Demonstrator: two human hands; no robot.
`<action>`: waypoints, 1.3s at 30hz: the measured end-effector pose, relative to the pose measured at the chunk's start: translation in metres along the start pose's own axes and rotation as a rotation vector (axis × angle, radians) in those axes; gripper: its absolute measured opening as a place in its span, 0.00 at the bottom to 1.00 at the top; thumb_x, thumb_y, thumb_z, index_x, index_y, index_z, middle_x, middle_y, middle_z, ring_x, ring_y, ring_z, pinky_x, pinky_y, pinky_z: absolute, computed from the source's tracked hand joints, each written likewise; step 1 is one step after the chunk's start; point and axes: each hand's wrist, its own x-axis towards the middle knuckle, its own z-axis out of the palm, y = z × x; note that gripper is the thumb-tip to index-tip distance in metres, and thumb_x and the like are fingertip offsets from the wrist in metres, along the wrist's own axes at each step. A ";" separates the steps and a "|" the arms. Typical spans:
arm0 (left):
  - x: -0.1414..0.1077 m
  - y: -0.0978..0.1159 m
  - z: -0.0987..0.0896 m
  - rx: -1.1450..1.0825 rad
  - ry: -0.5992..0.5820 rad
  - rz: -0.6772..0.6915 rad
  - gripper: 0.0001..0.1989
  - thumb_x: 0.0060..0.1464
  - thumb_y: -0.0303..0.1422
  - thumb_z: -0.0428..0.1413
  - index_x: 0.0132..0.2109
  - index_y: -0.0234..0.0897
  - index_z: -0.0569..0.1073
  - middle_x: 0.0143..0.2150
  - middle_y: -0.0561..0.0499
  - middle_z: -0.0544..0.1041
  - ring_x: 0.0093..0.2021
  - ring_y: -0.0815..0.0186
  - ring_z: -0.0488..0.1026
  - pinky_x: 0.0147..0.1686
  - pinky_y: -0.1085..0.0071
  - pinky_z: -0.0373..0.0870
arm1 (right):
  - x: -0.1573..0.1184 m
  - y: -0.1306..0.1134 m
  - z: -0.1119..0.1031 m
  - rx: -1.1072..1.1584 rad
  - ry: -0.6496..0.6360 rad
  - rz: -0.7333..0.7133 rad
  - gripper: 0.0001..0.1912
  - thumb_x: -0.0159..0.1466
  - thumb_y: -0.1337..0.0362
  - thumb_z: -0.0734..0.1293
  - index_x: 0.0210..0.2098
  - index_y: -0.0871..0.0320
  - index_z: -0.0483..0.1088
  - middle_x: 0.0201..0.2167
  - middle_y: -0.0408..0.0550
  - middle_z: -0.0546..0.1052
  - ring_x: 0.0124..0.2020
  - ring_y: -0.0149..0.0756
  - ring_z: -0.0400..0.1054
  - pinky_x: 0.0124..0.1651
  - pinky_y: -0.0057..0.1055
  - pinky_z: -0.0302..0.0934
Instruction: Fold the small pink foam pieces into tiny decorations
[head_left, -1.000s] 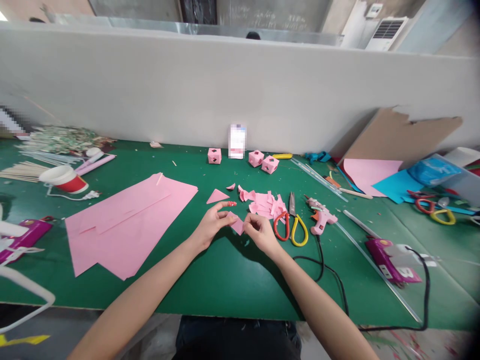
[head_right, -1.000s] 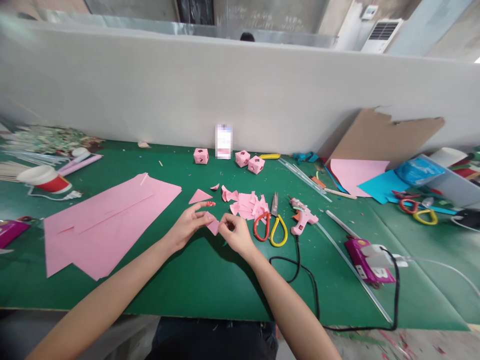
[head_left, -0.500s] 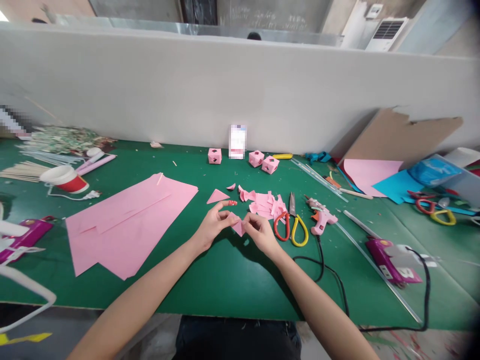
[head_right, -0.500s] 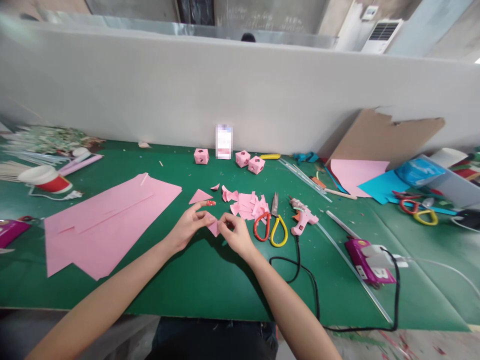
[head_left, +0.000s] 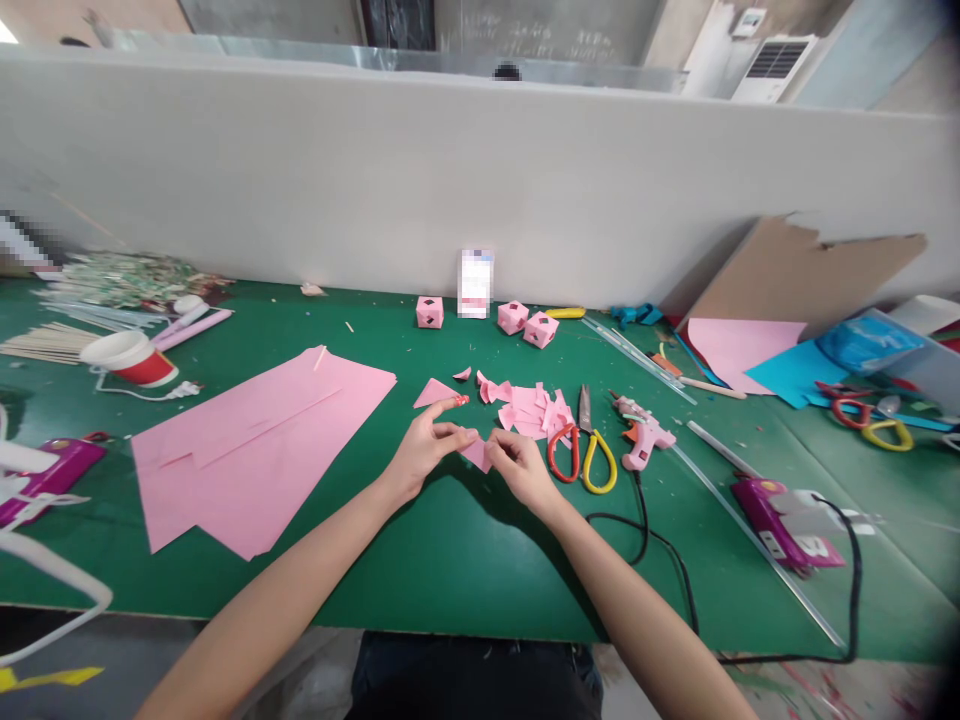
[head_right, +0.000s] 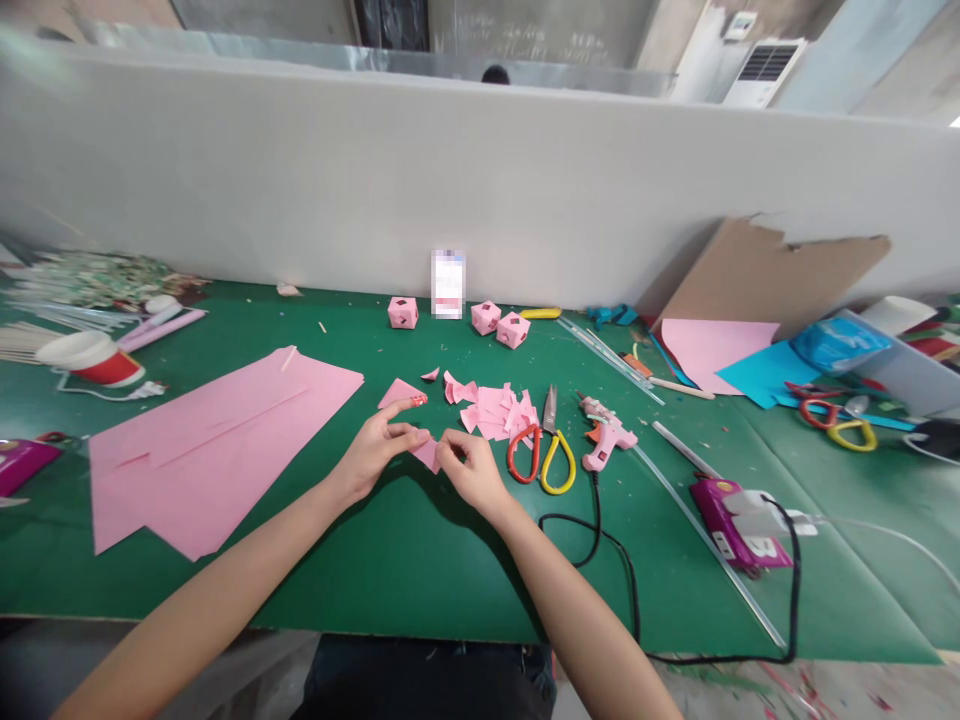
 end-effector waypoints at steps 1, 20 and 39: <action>0.000 0.000 0.000 -0.005 -0.005 0.000 0.35 0.45 0.35 0.68 0.60 0.36 0.66 0.29 0.55 0.76 0.33 0.68 0.75 0.41 0.70 0.68 | 0.000 0.000 0.000 0.007 -0.001 -0.005 0.16 0.63 0.62 0.59 0.19 0.57 0.64 0.17 0.39 0.60 0.21 0.29 0.52 0.26 0.29 0.45; 0.004 -0.003 -0.005 0.019 -0.012 -0.004 0.27 0.49 0.38 0.65 0.56 0.37 0.69 0.26 0.58 0.72 0.30 0.70 0.72 0.37 0.73 0.65 | 0.004 0.010 -0.001 0.126 -0.034 0.028 0.17 0.63 0.58 0.60 0.19 0.57 0.59 0.18 0.38 0.59 0.21 0.28 0.51 0.26 0.29 0.44; 0.009 -0.009 -0.012 0.017 0.070 0.080 0.28 0.48 0.37 0.66 0.55 0.38 0.69 0.27 0.54 0.77 0.29 0.66 0.75 0.34 0.71 0.69 | 0.004 0.012 0.002 0.264 -0.078 0.084 0.18 0.63 0.58 0.61 0.18 0.55 0.58 0.14 0.38 0.60 0.18 0.27 0.52 0.24 0.29 0.45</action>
